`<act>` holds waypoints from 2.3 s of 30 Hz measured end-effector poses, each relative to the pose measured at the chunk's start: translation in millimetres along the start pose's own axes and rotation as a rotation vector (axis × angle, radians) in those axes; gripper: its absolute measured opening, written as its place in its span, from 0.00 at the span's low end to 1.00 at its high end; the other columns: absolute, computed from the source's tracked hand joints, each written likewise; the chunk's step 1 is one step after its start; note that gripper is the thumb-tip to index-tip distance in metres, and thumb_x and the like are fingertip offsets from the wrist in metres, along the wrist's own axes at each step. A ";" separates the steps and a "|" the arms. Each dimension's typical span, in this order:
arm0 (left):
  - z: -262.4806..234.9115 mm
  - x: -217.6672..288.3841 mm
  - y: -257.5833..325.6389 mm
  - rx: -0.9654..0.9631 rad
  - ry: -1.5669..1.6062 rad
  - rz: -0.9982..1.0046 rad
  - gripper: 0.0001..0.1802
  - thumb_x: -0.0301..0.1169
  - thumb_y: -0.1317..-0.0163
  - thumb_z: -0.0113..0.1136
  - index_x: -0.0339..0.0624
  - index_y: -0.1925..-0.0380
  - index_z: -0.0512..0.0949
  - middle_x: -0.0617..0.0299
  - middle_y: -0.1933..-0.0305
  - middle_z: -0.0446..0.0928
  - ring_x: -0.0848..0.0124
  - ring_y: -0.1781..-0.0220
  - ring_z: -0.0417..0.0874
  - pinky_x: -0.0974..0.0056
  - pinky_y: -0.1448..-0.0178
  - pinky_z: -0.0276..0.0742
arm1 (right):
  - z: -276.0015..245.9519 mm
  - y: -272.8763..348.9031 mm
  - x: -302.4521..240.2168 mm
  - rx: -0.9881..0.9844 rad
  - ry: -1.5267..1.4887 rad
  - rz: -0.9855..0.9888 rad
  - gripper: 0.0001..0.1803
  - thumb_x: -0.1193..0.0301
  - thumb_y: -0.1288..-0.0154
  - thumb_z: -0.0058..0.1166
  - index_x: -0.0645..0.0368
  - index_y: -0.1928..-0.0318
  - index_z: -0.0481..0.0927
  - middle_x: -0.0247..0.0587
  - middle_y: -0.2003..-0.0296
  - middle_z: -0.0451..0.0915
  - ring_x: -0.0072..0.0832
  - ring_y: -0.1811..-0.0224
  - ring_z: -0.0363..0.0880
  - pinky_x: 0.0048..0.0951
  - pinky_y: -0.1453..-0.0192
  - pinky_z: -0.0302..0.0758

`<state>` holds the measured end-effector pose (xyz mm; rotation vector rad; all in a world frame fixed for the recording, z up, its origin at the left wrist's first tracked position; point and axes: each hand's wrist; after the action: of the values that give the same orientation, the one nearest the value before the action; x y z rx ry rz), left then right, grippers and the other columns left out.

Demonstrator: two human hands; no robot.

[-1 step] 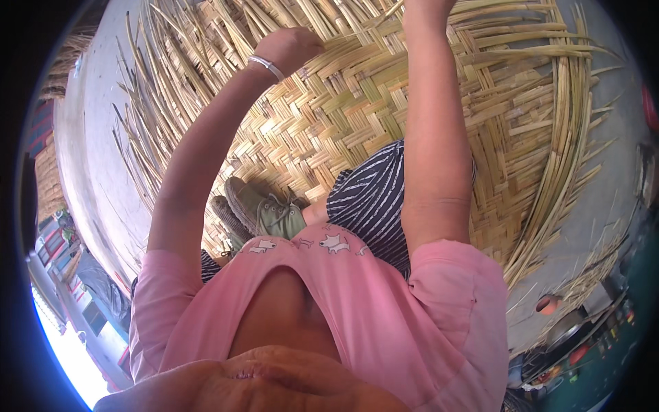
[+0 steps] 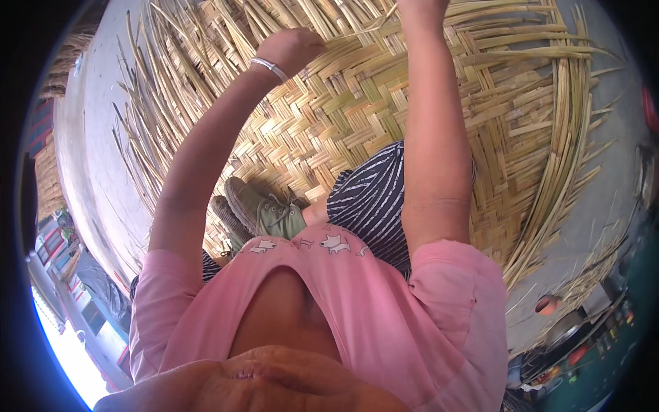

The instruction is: The person sits cross-legged on the floor and weaves thin dried palm strips into a large circular mat by hand. They repeatedly interlace the strips, adjust the weave, and occasionally pick up new strips to continue the pattern.

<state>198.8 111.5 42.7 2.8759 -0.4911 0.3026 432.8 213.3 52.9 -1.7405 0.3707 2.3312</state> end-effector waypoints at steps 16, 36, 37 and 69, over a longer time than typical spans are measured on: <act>66.8 -6.9 3.9 0.668 0.815 -0.878 0.19 0.43 0.40 0.67 0.35 0.66 0.86 0.44 0.72 0.85 0.52 0.69 0.88 0.53 0.55 0.84 | 96.2 21.0 73.3 -0.789 1.423 -0.410 0.21 0.66 0.26 0.53 0.56 0.36 0.78 0.56 0.41 0.82 0.54 0.41 0.81 0.53 0.36 0.77; 99.2 -16.2 6.5 0.693 0.703 -0.698 0.24 0.49 0.37 0.64 0.43 0.50 0.80 0.46 0.50 0.81 0.44 0.49 0.81 0.46 0.42 0.77 | 157.2 -89.4 157.5 -0.880 0.394 0.523 0.13 0.70 0.27 0.53 0.67 0.52 0.83 0.52 0.62 0.87 0.41 0.64 0.88 0.48 0.60 0.86; 95.1 -14.0 6.8 0.673 0.732 -0.706 0.25 0.50 0.36 0.64 0.43 0.49 0.80 0.46 0.49 0.81 0.44 0.49 0.81 0.46 0.42 0.77 | 155.5 -93.6 161.7 -0.813 0.393 0.540 0.12 0.70 0.27 0.53 0.67 0.53 0.83 0.52 0.63 0.87 0.42 0.64 0.88 0.48 0.61 0.86; 68.1 -16.0 5.4 0.580 0.822 -0.700 0.19 0.42 0.41 0.67 0.36 0.62 0.87 0.55 0.68 0.87 0.65 0.67 0.86 0.61 0.56 0.82 | 101.6 -11.6 87.7 -0.934 0.396 0.334 0.17 0.71 0.35 0.69 0.61 0.47 0.82 0.40 0.66 0.85 0.29 0.68 0.84 0.34 0.64 0.82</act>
<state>193.4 95.3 -25.3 2.7913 0.8365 1.5630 319.6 258.5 -4.5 -2.7433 -0.5219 2.5743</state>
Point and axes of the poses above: each hand's wrist, its own y-axis away from the middle knuckle, its own z-axis out of the palm, x = y × z
